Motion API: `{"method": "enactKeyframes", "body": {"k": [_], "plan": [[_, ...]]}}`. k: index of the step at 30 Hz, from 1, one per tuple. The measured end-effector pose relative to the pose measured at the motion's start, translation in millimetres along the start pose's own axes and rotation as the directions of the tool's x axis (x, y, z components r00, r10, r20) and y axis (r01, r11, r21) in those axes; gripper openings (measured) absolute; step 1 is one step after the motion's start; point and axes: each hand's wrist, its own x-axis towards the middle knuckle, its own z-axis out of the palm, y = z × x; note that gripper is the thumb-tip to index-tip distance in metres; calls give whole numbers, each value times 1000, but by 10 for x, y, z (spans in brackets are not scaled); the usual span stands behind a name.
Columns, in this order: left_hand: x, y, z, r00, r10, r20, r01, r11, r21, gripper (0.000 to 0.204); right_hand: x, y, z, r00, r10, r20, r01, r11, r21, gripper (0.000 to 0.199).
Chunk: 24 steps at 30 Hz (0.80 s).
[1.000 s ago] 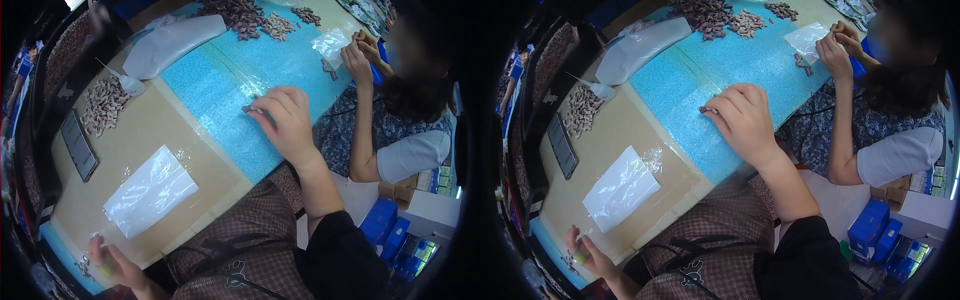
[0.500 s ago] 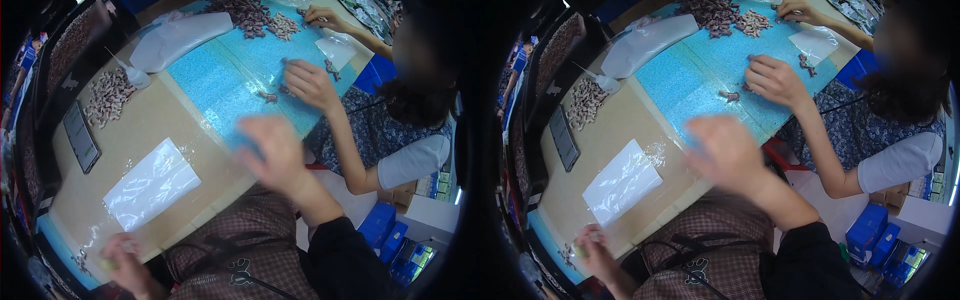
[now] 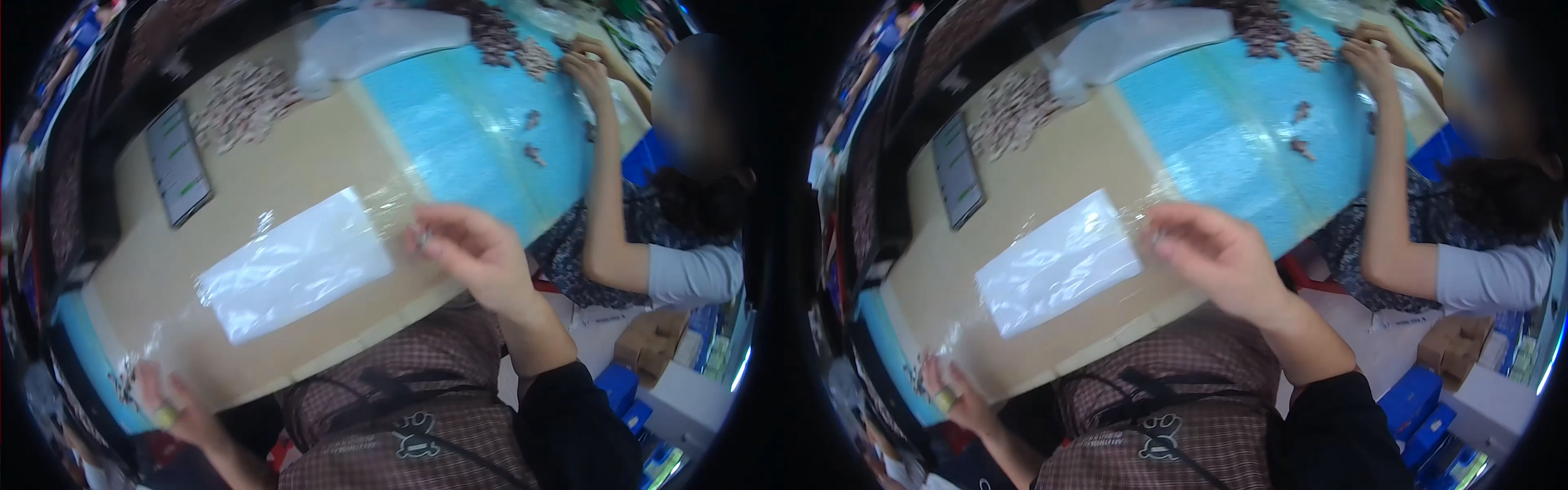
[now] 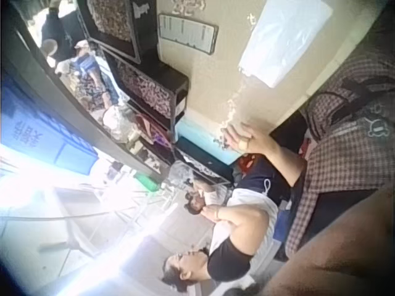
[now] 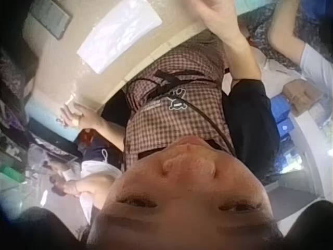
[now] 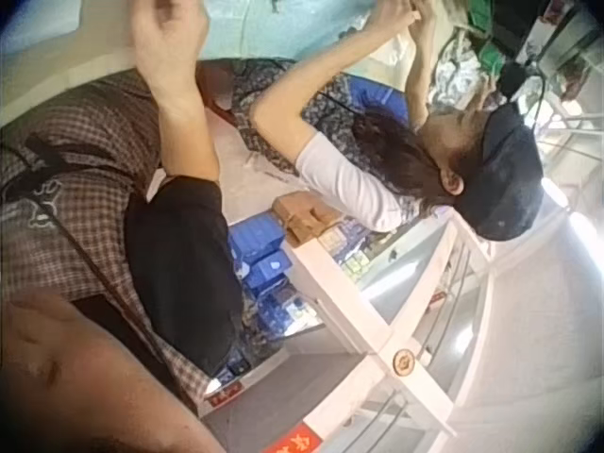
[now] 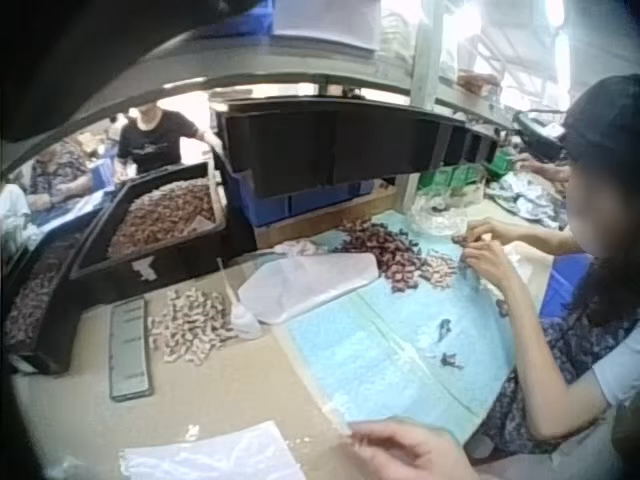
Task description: Assembling small plastic components by hand at a manufacturing workstation.
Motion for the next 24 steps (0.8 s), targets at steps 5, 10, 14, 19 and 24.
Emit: {"method": "enactKeyframes", "body": {"k": [5, 10, 14, 19, 24], "plan": [[113, 1278, 47, 885, 242, 399, 211, 555, -805, 41, -184, 129, 821, 962, 31, 271, -118, 944, 309, 29], [194, 1463, 232, 916, 191, 353, 264, 375, -889, 36, -181, 49, 1066, 952, 131, 276, -246, 864, 439, 21], [163, 1372, 326, 916, 170, 363, 327, 208, -922, 29, -204, 105, 1110, 974, 114, 197, -171, 937, 304, 18], [166, 1355, 174, 865, 159, 476, 455, 151, -878, 27, -217, 86, 1194, 985, 0, 175, -25, 989, 145, 15], [229, 1220, 142, 858, 144, 493, 500, -8, -866, 25, -81, 21, 1152, 951, -177, 252, 242, 935, -259, 11]]}}
